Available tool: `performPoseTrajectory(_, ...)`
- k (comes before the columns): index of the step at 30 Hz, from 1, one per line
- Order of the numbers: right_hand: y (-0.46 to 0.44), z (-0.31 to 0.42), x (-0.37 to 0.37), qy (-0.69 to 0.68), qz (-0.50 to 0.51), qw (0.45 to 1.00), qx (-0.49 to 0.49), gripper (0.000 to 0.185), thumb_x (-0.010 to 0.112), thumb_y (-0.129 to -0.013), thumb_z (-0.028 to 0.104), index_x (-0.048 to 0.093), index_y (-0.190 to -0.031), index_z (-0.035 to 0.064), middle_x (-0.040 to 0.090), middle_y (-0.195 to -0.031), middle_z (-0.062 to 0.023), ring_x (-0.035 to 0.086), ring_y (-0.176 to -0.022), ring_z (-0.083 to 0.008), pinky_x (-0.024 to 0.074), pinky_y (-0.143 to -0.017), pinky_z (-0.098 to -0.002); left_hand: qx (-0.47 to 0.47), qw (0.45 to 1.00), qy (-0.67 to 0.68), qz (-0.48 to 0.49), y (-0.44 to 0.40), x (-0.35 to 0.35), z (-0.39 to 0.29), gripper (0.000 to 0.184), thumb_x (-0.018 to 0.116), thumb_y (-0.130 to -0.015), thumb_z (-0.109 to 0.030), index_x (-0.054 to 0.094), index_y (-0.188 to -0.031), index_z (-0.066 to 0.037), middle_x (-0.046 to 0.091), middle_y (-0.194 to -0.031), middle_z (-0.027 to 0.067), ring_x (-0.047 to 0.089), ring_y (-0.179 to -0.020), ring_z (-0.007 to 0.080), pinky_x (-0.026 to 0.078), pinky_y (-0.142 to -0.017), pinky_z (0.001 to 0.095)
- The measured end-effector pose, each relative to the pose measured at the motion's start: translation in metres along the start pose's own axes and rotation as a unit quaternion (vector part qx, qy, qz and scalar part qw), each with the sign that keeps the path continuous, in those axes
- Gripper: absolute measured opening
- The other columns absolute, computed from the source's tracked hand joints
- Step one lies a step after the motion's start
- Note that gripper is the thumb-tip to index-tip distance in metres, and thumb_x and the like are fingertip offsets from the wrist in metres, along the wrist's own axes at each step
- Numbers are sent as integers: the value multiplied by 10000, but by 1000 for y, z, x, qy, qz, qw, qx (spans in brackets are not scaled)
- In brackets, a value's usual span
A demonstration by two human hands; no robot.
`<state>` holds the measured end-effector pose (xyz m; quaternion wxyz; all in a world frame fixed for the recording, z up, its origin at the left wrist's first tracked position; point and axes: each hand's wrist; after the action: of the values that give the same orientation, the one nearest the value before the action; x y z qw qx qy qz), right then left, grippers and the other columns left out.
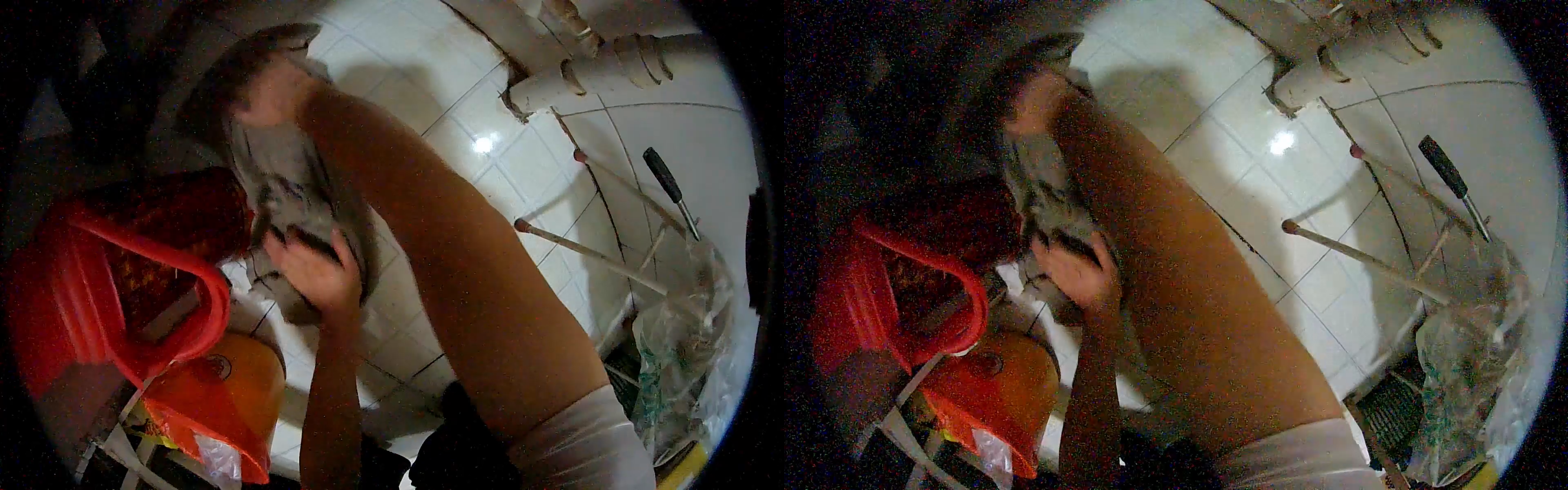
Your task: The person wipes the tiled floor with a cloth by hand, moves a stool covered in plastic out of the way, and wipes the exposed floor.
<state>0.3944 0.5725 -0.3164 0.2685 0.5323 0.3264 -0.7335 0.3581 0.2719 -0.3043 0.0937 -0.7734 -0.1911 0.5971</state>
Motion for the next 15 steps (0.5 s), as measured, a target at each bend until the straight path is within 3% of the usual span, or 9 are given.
performPoseTrajectory(1,0,-13,-12,1,-2,999,53,539,485,-1003,488,582,-1396,132,531,-1469,-113,443,-1400,-286,313,-1160,-503,18,999,-45,14,4,19,16,726,609,-980,-400,363,-1419,124,298,-1527,382,293,-1423,539,239,-1188,593)
performPoseTrajectory(6,40,-82,-52,82,-34,966,243,570,448,-1011,513,592,-1375,99,554,-1415,-131,493,-1333,-300,374,-1089,-495,2,994,3,112,-38,-3,-14,736,608,-965,-438,418,-1401,124,252,-1581,357,226,-1484,495,175,-1218,586)
performPoseTrajectory(15,75,-119,-66,165,-16,916,366,646,382,-1026,560,609,-1336,40,596,-1318,-163,582,-1211,-325,483,-960,-480,40,988,-44,140,-45,16,-36,757,575,-965,-468,422,-1449,94,238,-1611,325,180,-1523,461,179,-1227,557)
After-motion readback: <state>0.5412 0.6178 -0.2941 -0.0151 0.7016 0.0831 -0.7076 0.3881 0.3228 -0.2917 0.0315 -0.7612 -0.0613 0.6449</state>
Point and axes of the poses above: each hand's wrist, its own y-axis away from the middle knuckle, its own x-axis out of the palm, z = x × y
